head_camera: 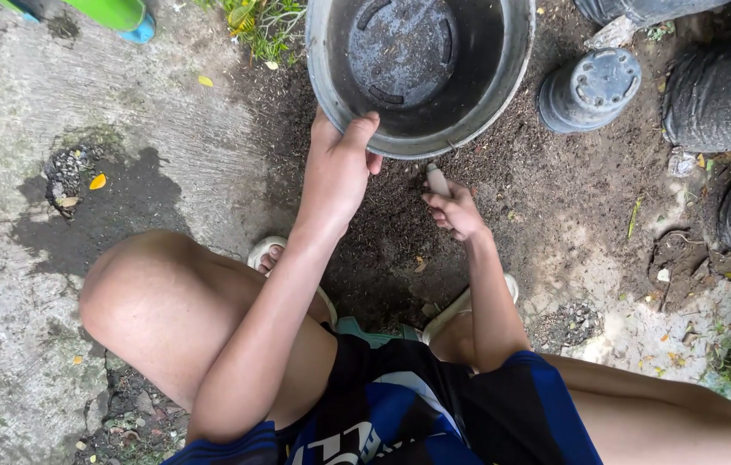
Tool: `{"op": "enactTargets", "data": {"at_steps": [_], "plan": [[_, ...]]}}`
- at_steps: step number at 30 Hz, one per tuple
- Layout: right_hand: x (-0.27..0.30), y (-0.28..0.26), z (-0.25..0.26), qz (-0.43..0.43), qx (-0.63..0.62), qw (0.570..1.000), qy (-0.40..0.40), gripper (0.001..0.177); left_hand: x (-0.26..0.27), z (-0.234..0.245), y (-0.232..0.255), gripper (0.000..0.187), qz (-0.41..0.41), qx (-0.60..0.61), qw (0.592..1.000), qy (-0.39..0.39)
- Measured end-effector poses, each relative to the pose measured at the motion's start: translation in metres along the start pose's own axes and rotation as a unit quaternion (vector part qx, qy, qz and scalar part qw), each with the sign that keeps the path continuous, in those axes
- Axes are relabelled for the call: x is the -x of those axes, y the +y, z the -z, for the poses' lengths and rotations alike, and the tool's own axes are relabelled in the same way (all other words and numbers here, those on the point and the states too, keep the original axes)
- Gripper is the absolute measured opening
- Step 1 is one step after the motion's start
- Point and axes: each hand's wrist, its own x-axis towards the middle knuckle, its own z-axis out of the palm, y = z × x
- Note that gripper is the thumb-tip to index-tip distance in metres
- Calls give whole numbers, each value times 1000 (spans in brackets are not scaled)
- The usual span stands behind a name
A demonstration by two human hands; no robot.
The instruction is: Using a small hand trowel to scoop soil from the ground into a metal bowl.
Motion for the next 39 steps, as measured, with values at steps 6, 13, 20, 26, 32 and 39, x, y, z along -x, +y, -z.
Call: {"op": "enactTargets", "data": {"at_steps": [6, 13, 20, 26, 32, 39], "plan": [[25, -8, 41, -8, 12, 1000, -3, 40, -1, 4, -12, 39, -1, 16, 1000, 7], [21, -15, 59, 79, 176, 965, 178, 50, -1, 5, -26, 46, 3, 11, 1000, 4], [14, -10, 33, 49, 611, 760, 218, 57, 1, -3, -22, 46, -3, 5, 1000, -12], [40, -57, 80, 39, 588, 779, 214, 55, 4, -6, -24, 47, 4, -6, 1000, -18], [44, -48, 41, -2, 517, 848, 119, 55, 4, -6, -14, 48, 14, -13, 1000, -9], [8, -23, -33, -57, 277, 959, 35, 50, 18, -16, 23, 53, 25, -8, 1000, -9]]}}
